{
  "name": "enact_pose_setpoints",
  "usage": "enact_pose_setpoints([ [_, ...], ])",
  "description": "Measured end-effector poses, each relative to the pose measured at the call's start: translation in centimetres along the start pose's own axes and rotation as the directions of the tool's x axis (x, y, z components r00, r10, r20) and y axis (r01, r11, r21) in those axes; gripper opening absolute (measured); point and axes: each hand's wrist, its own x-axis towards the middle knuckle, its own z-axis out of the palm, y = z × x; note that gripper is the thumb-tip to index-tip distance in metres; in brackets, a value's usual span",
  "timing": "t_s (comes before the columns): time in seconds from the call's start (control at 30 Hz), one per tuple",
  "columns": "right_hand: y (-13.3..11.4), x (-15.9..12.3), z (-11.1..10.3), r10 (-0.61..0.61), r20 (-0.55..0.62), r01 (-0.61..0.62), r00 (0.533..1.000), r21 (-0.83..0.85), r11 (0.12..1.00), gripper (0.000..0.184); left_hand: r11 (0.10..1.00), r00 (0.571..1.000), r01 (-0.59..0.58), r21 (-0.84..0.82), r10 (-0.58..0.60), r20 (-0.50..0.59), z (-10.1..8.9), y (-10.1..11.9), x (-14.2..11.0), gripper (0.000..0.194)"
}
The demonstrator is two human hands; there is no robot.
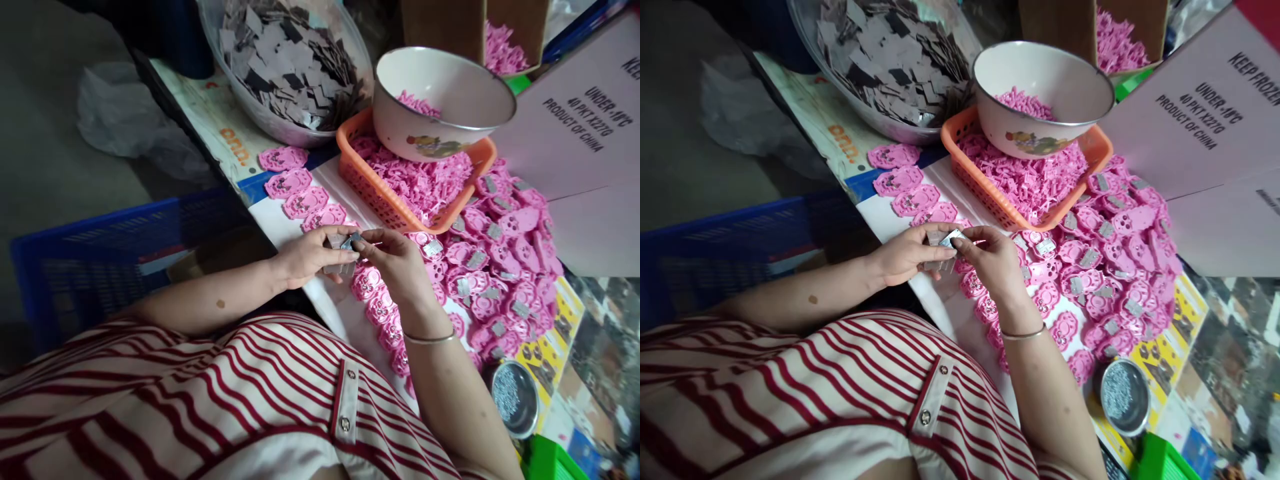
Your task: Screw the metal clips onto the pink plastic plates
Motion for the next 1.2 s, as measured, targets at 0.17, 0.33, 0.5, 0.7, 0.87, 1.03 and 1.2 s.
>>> enact_pose_setpoints([
  [0.17,-0.5,0.4,0.3,-0.122,0.132,0.138,0.984,-0.115,0.984,0.054,0.999,0.999,0.027,0.026,-0.028,0.045,-1.4,0.9,-0.1,0.037],
  [0.33,-1.9,0.5,0.4,-0.177,0.197,0.218,0.964,-0.213,0.952,0.034,0.995,0.988,0.102,-0.012,-0.1,0.114,-3.1,1.6,0.0,0.033],
  [0.5,-1.8,1.1,1.2,-0.204,0.032,0.206,0.978,-0.094,0.974,0.029,0.977,0.991,0.088,-0.193,-0.066,0.117,-3.6,1.4,0.7,0.03],
  [0.7,-1.8,1.9,2.4,-0.103,-0.031,0.104,0.994,0.062,0.993,0.035,0.97,0.998,0.051,-0.237,-0.04,0.052,-4.2,1.7,1.0,0.02],
  [0.87,-2.6,2.5,3.2,-0.075,-0.037,0.079,0.997,0.13,0.988,0.034,0.984,1.0,0.001,-0.177,0.002,0.015,-4.9,2.7,0.8,0.02],
  [1.03,-3.2,3.4,3.2,-0.096,-0.081,0.11,0.992,0.183,0.977,0.029,0.981,0.999,0.007,-0.194,0.003,0.048,-5.1,3.0,0.7,0.023],
  [1.2,-3.6,5.6,3.7,-0.086,-0.071,0.096,0.994,0.153,0.984,0.034,0.985,0.999,0.01,-0.172,-0.002,0.049,-5.4,2.7,0.4,0.029],
])
